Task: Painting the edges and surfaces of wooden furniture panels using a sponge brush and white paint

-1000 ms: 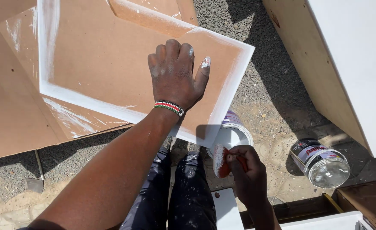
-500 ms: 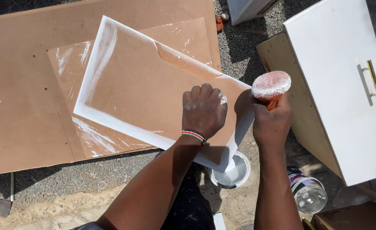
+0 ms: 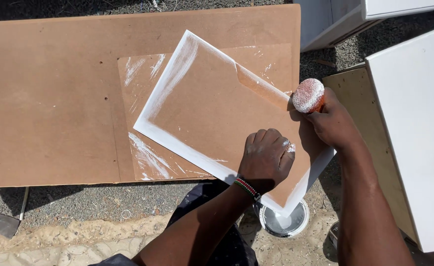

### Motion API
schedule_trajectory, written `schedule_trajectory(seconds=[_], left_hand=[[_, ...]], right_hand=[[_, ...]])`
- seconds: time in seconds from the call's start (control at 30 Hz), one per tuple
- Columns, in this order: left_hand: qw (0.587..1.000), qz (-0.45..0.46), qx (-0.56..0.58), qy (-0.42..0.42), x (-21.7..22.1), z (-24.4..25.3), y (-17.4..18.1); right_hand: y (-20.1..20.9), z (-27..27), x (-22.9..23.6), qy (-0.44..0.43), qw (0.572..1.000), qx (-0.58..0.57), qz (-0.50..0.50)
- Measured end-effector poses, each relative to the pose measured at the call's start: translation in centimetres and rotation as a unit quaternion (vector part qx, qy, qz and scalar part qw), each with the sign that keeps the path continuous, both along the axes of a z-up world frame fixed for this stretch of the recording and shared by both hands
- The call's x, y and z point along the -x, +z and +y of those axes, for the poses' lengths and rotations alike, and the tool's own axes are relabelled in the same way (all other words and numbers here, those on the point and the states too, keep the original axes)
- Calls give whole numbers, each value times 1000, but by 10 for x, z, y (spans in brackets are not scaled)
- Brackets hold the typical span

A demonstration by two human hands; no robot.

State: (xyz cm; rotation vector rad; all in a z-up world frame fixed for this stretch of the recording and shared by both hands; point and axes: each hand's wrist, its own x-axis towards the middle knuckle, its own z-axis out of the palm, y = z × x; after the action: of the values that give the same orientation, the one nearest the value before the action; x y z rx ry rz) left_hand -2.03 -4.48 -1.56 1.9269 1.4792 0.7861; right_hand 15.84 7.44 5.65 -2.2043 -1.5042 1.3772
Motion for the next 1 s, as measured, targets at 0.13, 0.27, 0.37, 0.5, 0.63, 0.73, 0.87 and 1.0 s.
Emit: schedule_trajectory(seconds=[0.13,0.27,0.37,0.5,0.63,0.73,0.87,1.0], left_hand=[[1000,5,17,-12,3,-17,31],[994,27,96,-35,-2,-32,60],[997,17,68,-31,-12,-43,60],[998,-14,55,-31,-19,-54,58],[998,-18,46,-47,-16,-61,40],[998,-9,40,-44,-2,-53,30],[999,-4,39,-3,14,-25,38],[999,38,1,6,28,2,23]], right_hand=[[-18,-41,-12,-25,999,-35,15],[-1,-106,-13,-178,984,-4,12],[-24,-163,-19,-305,950,-32,63],[-32,-209,8,-469,870,-52,145],[-61,-232,47,-600,764,-79,224],[-49,-240,71,-640,701,-60,309],[-65,-283,39,-602,756,-51,251],[-102,-343,13,-578,741,-121,318]])
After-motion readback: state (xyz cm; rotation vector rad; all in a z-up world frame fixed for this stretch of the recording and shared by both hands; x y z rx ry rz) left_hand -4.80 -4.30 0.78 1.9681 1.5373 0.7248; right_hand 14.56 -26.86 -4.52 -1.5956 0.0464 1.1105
